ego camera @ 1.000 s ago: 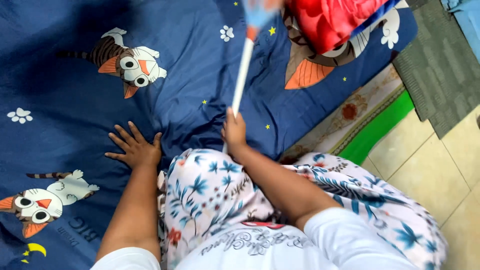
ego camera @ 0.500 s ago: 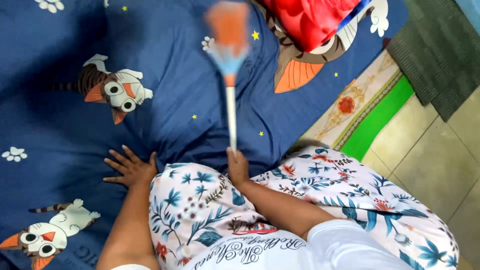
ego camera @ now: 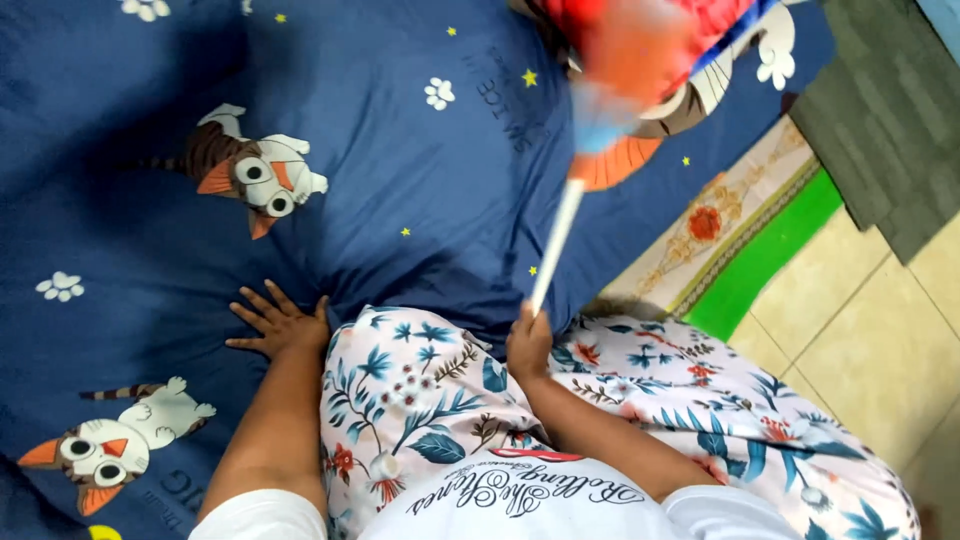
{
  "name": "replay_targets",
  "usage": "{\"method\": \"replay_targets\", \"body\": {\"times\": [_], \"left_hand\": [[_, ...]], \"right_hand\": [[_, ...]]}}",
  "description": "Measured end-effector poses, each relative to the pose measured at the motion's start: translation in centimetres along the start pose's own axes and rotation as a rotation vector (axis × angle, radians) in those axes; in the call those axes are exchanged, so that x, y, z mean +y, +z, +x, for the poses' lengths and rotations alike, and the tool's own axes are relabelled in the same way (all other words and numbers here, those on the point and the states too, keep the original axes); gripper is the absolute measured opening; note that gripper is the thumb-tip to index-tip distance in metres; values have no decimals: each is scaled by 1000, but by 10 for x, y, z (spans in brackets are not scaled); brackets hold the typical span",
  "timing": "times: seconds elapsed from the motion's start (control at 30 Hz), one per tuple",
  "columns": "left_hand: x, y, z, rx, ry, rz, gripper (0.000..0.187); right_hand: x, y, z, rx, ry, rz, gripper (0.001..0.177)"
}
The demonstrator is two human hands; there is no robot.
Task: Dusting off a bed with a duster and smoothing the bedsheets.
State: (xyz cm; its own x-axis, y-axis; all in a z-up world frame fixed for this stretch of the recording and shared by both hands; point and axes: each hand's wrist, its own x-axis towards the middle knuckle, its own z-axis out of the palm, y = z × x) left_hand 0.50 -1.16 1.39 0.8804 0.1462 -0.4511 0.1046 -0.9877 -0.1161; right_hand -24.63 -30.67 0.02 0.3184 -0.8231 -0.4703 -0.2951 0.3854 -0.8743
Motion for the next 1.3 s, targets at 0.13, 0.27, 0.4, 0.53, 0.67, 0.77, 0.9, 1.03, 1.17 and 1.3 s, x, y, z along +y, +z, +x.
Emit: {"method": "replay_targets", "body": {"times": [0.13, 0.27, 0.4, 0.53, 0.67, 0.77, 0.9, 1.03, 1.17, 1.3], "left_hand": [[2, -4, -4, -44, -9, 5, 108], [0, -7, -5, -36, 2, -7, 108], [-1, -6, -5, -41, 0, -2, 108], [-5, -8, -3, 87, 52, -68, 109], [-2, 8, 18, 383, 125, -276, 101], [19, -33, 14, 194, 100, -266, 109], [24, -56, 24, 138, 77, -232, 123], [21, -69, 39, -42, 34, -193, 141], [21, -78, 56, -155, 25, -185, 147], [18, -84, 48, -174, 20, -214, 143]], "right_hand": [[56, -17, 22, -80, -352, -462, 46], [-12, -19, 21, 196, 75, -415, 49], [-33, -13, 41, 217, 103, -191, 47], [-74, 16, 24, -32, -368, -359, 25], [-105, 63, 40, -275, -933, -457, 44], [-137, 127, 69, -331, -752, -542, 51], [-149, 204, 117, -509, -684, -468, 45], [-116, 211, 58, -381, -194, -266, 19], [-86, 174, -22, -277, -240, -158, 23], [-58, 152, 53, -555, -916, -271, 36]]}}
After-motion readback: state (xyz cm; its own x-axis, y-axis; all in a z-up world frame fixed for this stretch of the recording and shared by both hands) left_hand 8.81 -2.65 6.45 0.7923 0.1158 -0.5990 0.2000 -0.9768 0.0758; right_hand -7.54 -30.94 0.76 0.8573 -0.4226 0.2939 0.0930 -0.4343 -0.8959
